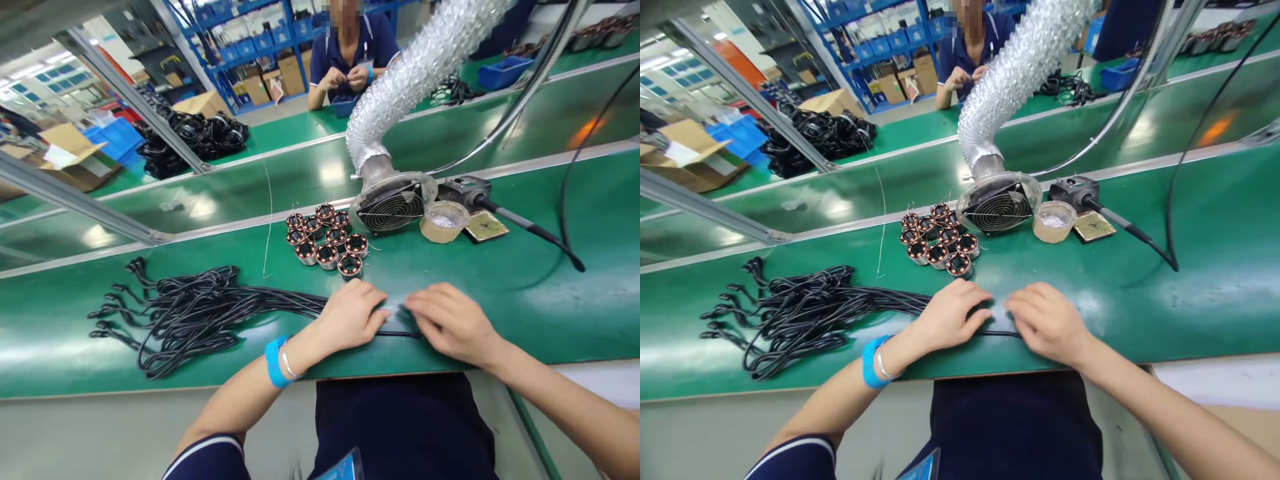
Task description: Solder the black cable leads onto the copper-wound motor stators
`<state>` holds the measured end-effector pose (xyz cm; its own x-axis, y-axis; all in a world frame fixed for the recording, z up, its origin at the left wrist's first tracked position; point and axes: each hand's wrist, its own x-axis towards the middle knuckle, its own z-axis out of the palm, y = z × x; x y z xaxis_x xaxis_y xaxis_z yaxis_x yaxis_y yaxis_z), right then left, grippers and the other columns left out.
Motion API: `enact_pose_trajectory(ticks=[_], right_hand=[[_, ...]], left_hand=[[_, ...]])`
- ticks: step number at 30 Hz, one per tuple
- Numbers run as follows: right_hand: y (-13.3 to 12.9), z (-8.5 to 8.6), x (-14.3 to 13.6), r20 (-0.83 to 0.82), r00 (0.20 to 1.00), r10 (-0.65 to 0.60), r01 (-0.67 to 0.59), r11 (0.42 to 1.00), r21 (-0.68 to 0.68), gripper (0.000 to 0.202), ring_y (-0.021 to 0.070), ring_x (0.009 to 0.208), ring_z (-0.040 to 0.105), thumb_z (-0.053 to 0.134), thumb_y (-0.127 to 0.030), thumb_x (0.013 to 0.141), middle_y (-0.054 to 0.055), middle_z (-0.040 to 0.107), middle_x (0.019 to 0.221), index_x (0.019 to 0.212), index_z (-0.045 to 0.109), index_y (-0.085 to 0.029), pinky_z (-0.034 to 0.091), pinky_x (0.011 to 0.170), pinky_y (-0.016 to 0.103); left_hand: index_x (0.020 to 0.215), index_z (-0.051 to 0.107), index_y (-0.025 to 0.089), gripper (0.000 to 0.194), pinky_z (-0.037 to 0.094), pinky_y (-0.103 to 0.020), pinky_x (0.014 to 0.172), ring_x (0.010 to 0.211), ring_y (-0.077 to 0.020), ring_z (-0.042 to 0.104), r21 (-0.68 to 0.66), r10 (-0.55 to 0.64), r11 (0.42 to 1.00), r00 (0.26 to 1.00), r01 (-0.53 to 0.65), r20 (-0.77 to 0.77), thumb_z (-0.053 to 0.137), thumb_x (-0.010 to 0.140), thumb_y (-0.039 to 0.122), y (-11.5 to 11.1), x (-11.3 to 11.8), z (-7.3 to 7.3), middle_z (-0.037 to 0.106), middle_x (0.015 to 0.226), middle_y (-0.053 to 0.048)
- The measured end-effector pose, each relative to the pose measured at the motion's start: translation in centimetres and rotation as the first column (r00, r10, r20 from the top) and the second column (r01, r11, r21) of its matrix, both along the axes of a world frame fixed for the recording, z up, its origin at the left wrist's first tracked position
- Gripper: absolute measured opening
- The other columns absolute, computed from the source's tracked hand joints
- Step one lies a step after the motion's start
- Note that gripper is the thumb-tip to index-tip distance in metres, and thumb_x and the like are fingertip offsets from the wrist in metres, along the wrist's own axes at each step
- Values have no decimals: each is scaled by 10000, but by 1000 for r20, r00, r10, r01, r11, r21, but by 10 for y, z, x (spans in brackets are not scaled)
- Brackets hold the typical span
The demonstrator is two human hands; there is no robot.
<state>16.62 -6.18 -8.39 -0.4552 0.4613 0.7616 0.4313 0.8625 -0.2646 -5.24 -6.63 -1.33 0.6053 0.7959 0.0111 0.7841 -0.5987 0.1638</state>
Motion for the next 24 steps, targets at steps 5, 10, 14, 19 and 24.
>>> enact_pose_trajectory(ticks=[5,10,14,19,24], right_hand=[[12,-12,26,-94,993,-77,34,919,-393,195,203,890,640,509,-215,931,73,729,971,1025,677,-182,527,825,384],[34,7,15,-172,984,-38,-69,817,-573,239,216,906,629,479,-245,904,65,731,951,971,702,-193,507,849,397],[61,28,-1,-262,965,0,-163,782,-602,213,192,882,637,506,-251,861,52,723,940,922,702,-193,500,848,361],[78,31,-22,-430,903,10,-314,698,-644,174,137,658,616,466,-248,822,22,666,767,860,620,-176,510,620,271],[68,19,-31,-511,858,55,-442,587,-678,181,117,556,567,545,-334,804,13,643,718,853,608,-172,483,497,234]], left_hand=[[1002,693,165,285,396,-394,746,859,-248,552,42,-109,992,973,120,-203,482,988,355,4,22,-15,645,865,-93],[935,666,183,239,395,-382,784,911,-231,544,-144,-219,968,971,204,-99,557,942,396,3,27,-5,629,984,-83],[848,551,175,106,430,-373,767,862,-217,559,-226,-81,967,986,113,148,562,902,265,-3,26,3,623,941,-85],[873,445,219,268,401,-224,480,503,-111,526,-617,561,773,612,-146,558,581,886,449,10,16,1,533,631,46],[800,427,222,417,335,-179,351,396,-82,447,-703,691,696,401,-144,601,716,746,517,23,10,-19,525,563,64]])
